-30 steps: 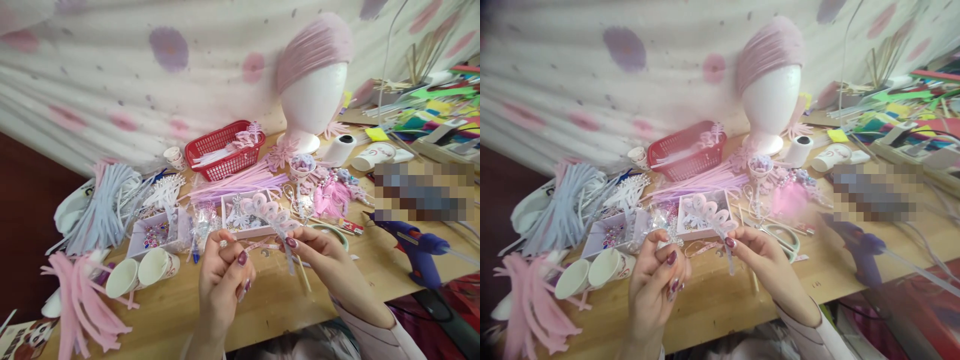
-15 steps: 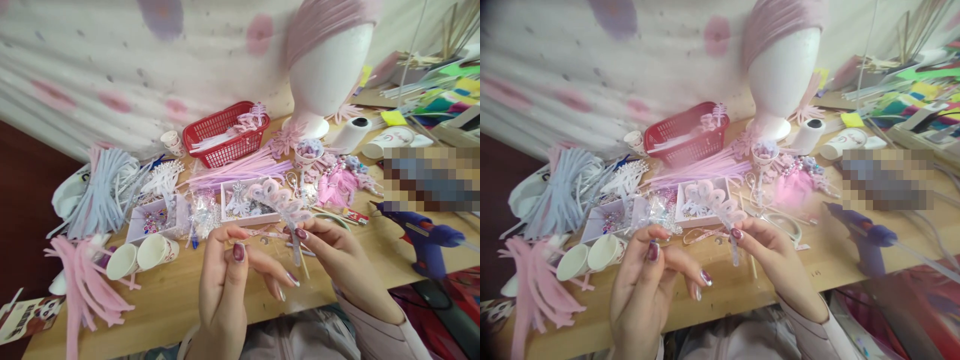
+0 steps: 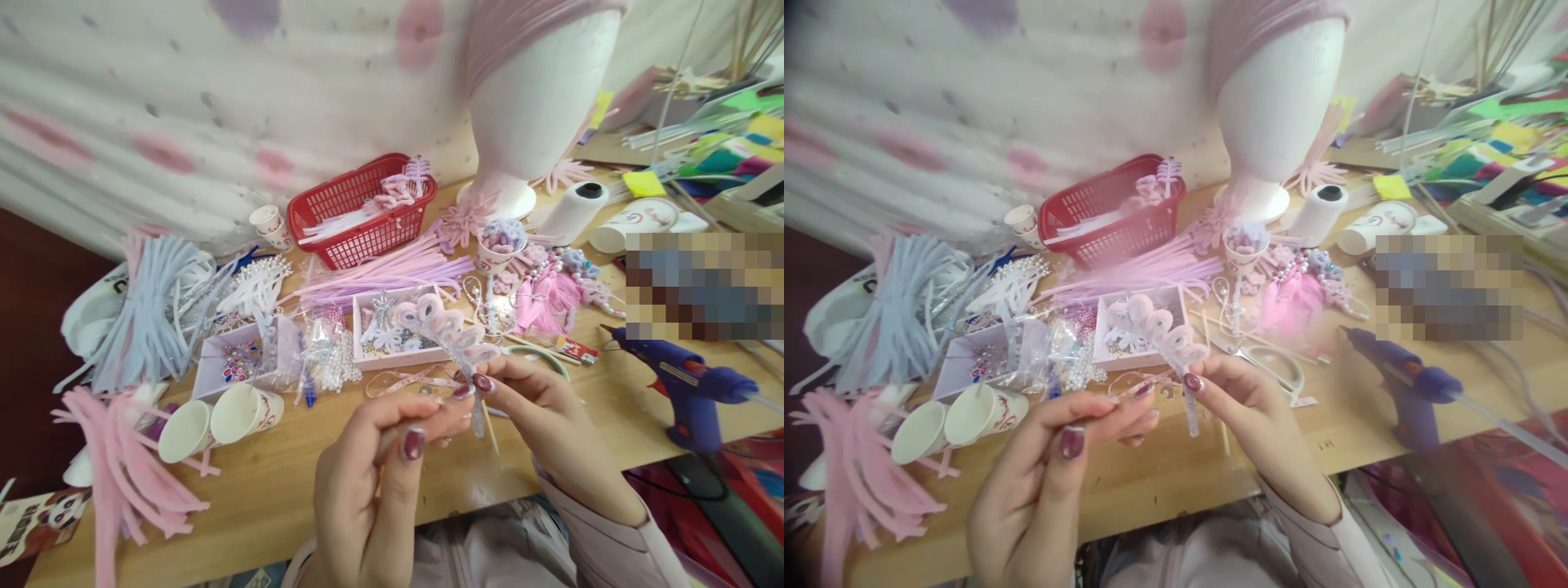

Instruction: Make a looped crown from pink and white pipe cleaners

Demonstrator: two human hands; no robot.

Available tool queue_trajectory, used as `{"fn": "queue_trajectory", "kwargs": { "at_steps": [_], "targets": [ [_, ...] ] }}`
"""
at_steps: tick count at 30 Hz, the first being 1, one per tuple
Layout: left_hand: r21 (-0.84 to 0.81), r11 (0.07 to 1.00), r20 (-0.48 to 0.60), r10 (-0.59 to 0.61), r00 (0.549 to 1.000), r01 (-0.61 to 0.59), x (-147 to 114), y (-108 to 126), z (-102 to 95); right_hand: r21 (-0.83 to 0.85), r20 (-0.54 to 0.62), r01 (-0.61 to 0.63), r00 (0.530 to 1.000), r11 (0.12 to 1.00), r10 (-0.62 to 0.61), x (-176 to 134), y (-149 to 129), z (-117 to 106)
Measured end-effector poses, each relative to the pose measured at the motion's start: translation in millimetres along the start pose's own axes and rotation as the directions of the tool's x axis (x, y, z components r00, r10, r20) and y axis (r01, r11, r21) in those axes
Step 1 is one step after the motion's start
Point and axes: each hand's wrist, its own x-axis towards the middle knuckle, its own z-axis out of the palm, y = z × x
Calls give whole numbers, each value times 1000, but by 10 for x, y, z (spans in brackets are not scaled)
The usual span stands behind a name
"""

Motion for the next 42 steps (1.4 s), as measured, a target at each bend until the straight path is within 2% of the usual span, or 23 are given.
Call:
{"fn": "queue_trajectory", "kwargs": {
  "at_steps": [4, 6, 8, 13, 20, 25, 28, 29, 31, 33, 34, 35, 36, 37, 39, 41, 42],
  "targets": [
    [117, 973, 30, 196, 980, -198, 35, -64, -35, 12, 16, -7, 1000, 1000, 7, 20, 12, -6],
    [135, 941, 91, 300, 949, -311, 60, -112, -72, 27, 20, -13, 1000, 1000, 12, 26, 17, -9],
    [126, 920, 165, 350, 922, -372, 82, -150, -106, 46, 18, -23, 1000, 999, 22, 31, 13, -10],
    [97, 930, 219, 327, 919, -354, 104, -185, -121, 78, 31, -72, 997, 994, 70, 40, -12, -14],
    [128, 903, 301, 359, 884, -411, 139, -184, -98, 102, 41, -87, 996, 991, 84, 59, 9, -19],
    [173, 878, 259, 395, 881, -445, 141, -143, -104, 93, 30, -80, 997, 992, 78, 76, 3, -31],
    [35, 890, 306, 424, 853, -455, 129, -158, -124, 80, 10, -76, 997, 994, 75, 93, -10, -22],
    [36, 885, 331, 428, 841, -464, 130, -165, -129, 75, 8, -77, 997, 994, 77, 99, -14, -15],
    [140, 842, 333, 456, 825, -522, 152, -171, -132, 73, 7, -84, 996, 994, 84, 106, -22, -2],
    [268, 756, 301, 522, 798, -596, 197, -160, -136, 82, 15, -91, 996, 992, 90, 103, -27, 8],
    [248, 726, 314, 567, 762, -642, 224, -148, -143, 85, 19, -93, 996, 992, 92, 98, -29, 10],
    [242, 694, 384, 573, 724, -678, 249, -135, -156, 84, 22, -92, 996, 992, 90, 92, -28, 11],
    [319, 656, 453, 528, 718, -684, 268, -123, -174, 80, 25, -90, 996, 993, 88, 86, -27, 11],
    [393, 635, 483, 473, 736, -666, 278, -116, -196, 77, 27, -89, 996, 993, 87, 81, -25, 11],
    [328, 669, 530, 454, 716, -667, 270, -119, -237, 74, 29, -88, 996, 993, 86, 77, -19, 13],
    [186, 800, 391, 472, 790, -570, 235, -149, -258, 72, 31, -92, 995, 993, 90, 82, -17, 23],
    [170, 821, 313, 479, 820, -544, 217, -171, -260, 66, 31, -94, 995, 993, 92, 88, -18, 31]
  ]
}}
